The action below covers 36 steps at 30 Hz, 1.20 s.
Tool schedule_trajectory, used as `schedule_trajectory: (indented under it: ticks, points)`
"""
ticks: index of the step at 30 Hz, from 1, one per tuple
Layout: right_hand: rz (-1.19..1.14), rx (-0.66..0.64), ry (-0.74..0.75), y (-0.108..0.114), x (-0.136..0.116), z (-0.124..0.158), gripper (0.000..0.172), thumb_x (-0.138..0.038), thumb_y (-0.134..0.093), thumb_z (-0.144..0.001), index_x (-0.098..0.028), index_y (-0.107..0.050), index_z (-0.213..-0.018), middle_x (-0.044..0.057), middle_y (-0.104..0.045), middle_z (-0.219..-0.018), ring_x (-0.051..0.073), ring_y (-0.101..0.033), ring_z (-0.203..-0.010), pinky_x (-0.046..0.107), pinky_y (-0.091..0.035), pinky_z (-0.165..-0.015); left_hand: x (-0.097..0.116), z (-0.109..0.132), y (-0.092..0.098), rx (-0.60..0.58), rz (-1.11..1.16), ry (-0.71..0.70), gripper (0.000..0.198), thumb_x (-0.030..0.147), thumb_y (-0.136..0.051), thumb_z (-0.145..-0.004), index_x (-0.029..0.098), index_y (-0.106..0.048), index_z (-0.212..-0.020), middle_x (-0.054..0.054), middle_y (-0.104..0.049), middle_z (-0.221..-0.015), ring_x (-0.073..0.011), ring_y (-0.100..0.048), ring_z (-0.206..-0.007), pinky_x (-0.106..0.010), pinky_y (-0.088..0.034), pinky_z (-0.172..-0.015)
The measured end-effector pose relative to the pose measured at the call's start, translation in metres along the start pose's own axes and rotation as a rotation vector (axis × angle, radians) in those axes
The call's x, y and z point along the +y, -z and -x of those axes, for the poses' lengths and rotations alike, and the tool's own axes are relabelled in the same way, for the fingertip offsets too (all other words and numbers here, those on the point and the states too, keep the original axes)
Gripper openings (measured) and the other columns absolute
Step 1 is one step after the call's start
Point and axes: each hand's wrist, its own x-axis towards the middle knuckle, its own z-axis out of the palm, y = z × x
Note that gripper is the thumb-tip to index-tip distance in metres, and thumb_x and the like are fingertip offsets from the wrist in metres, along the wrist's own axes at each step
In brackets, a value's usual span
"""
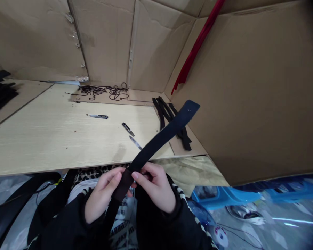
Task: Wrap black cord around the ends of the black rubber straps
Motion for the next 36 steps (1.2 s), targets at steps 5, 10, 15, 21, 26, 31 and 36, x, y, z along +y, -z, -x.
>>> schedule_trajectory:
  ticks: [5, 10, 15, 21, 26, 31, 36]
  points:
    - [0.133, -0.003, 0.069, 0.001, -0.001, 0.001, 0.02, -0.028, -0.054, -0.085, -0.014, -0.059, -0.072, 0.001, -0.059, -0.062, 0.009, -0.054, -0.054, 0.017, -0.039, -0.048, 0.004, 0.003, 0.009, -0.095, -0.301, -0.058, 0.034, 0.046, -0.055, -0.082, 0.015, -0.065, -0.076, -0.004, -0.065, -0.068, -0.0148, -0.056, -0.062, -0.024, -0.046, -0.061]
    - [0.172, -0.024, 0.112, 0.004, -0.005, 0.001, 0.018, -0.026, -0.054, -0.085, -0.013, -0.063, -0.078, 0.001, -0.057, -0.064, 0.008, -0.05, -0.056, 0.018, -0.037, -0.049, 0.004, 0.0, 0.009, -0.002, -0.307, -0.086, 0.031, 0.042, -0.066, -0.073, 0.016, -0.054, -0.061, 0.0, -0.056, -0.058, -0.0111, -0.047, -0.054, -0.02, -0.037, -0.051]
    - [0.203, -0.009, 0.139, 0.006, -0.007, 0.003, 0.016, -0.024, -0.054, -0.086, -0.013, -0.063, -0.078, 0.0, -0.055, -0.062, 0.008, -0.047, -0.055, 0.017, -0.035, -0.049, 0.005, 0.0, 0.015, -0.1, -0.362, -0.104, 0.029, 0.043, -0.059, -0.078, 0.015, -0.063, -0.069, -0.004, -0.062, -0.066, -0.0148, -0.054, -0.063, -0.023, -0.044, -0.06]
    - [0.243, -0.019, 0.132, 0.006, -0.007, 0.003, 0.016, -0.024, -0.053, -0.086, -0.013, -0.062, -0.078, 0.0, -0.055, -0.064, 0.008, -0.048, -0.057, 0.019, -0.036, -0.052, 0.005, 0.001, 0.016, -0.037, -0.394, -0.129, 0.022, 0.033, -0.067, -0.072, 0.015, -0.059, -0.061, 0.0, -0.056, -0.06, -0.0122, -0.05, -0.059, -0.02, -0.04, -0.054]
    - [0.252, -0.009, 0.145, 0.006, -0.006, 0.003, 0.015, -0.023, -0.053, -0.085, -0.013, -0.059, -0.075, 0.0, -0.054, -0.062, 0.008, -0.049, -0.056, 0.017, -0.036, -0.051, 0.002, 0.003, 0.009, -0.037, -0.24, -0.047, 0.027, 0.039, -0.07, -0.071, 0.016, -0.056, -0.065, 0.002, -0.055, -0.06, -0.0108, -0.051, -0.056, -0.019, -0.042, -0.053]
    - [0.192, -0.046, 0.1, 0.006, -0.004, 0.003, 0.017, -0.024, -0.051, -0.086, -0.012, -0.056, -0.076, 0.0, -0.053, -0.061, 0.008, -0.05, -0.054, 0.018, -0.038, -0.051, -0.002, 0.008, 0.0, -0.109, -0.073, 0.051, 0.032, 0.047, -0.056, -0.082, 0.016, -0.059, -0.09, -0.004, -0.066, -0.075, -0.0141, -0.061, -0.059, -0.025, -0.048, -0.062]
    - [0.135, -0.069, 0.199, 0.007, 0.001, -0.004, 0.021, -0.027, -0.054, -0.084, -0.011, -0.066, -0.092, -0.001, -0.049, -0.06, 0.008, -0.044, -0.055, 0.019, -0.034, -0.051, -0.008, 0.005, -0.002, -0.144, 0.2, 0.131, 0.036, 0.048, -0.05, -0.085, 0.014, -0.057, -0.074, 0.003, -0.052, -0.044, -0.0079, -0.046, -0.033, -0.019, -0.033, -0.041]
